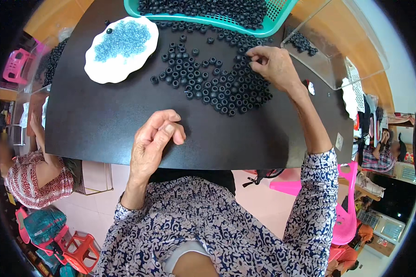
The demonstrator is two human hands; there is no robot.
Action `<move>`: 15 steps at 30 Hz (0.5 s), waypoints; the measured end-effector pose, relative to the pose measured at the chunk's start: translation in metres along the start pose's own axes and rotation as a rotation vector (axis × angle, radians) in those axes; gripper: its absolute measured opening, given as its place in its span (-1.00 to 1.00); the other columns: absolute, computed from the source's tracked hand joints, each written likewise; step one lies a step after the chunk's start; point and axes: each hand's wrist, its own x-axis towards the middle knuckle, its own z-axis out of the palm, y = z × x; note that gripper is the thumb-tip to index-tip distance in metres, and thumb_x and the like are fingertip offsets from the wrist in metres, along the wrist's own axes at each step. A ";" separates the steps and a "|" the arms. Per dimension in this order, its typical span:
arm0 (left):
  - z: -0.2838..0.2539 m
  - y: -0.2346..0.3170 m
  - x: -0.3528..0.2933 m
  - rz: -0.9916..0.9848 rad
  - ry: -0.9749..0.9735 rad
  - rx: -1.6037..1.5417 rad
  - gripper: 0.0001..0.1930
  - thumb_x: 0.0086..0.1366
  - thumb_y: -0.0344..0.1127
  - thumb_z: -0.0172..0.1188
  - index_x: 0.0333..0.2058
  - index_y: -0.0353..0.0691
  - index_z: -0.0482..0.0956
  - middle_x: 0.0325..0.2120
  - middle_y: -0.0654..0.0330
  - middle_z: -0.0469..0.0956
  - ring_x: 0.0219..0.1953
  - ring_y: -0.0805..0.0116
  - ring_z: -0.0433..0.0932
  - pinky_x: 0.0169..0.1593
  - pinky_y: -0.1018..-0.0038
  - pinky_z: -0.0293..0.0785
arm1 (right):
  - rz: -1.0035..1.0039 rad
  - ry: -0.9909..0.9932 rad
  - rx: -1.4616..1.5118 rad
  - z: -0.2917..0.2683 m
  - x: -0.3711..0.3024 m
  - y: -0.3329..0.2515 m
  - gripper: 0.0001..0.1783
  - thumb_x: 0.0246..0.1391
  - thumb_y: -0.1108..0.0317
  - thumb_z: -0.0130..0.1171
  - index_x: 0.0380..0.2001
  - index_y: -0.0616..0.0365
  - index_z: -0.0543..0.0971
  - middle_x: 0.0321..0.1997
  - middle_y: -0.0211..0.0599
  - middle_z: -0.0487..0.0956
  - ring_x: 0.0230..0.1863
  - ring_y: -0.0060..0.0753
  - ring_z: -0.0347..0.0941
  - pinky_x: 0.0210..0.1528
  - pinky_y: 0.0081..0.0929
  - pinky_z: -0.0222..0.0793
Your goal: Assembling small blue beads into black plastic rings at a table.
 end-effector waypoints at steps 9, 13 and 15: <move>0.000 0.003 -0.001 -0.032 0.021 0.005 -0.75 0.42 -0.33 -0.05 -0.06 -0.39 0.41 -0.52 0.22 0.48 -0.34 0.41 0.47 -0.14 0.47 0.43 | -0.032 -0.065 -0.061 0.003 0.000 -0.017 -0.72 -0.08 0.34 0.16 -0.28 0.21 0.66 -0.44 -0.13 0.63 -0.46 -0.25 0.55 -0.29 -0.38 0.46; 0.002 0.005 -0.002 -0.033 0.015 0.000 -0.79 0.43 -0.41 -0.07 -0.07 -0.40 0.41 -0.50 0.23 0.48 -0.35 0.46 0.46 -0.17 0.53 0.43 | 0.028 -0.103 -0.077 0.007 0.004 -0.027 -0.72 -0.02 0.28 0.11 -0.30 0.16 0.67 -0.39 -0.07 0.63 -0.28 0.00 0.57 -0.14 -0.22 0.47; 0.000 0.004 -0.001 -0.027 0.016 -0.008 -0.80 0.43 -0.41 -0.06 -0.07 -0.39 0.41 -0.50 0.23 0.48 -0.36 0.49 0.46 -0.18 0.55 0.42 | 0.040 -0.105 -0.089 0.007 0.008 -0.032 -0.73 -0.02 0.27 0.11 -0.30 0.16 0.67 -0.39 -0.06 0.63 -0.28 0.00 0.57 -0.14 -0.20 0.47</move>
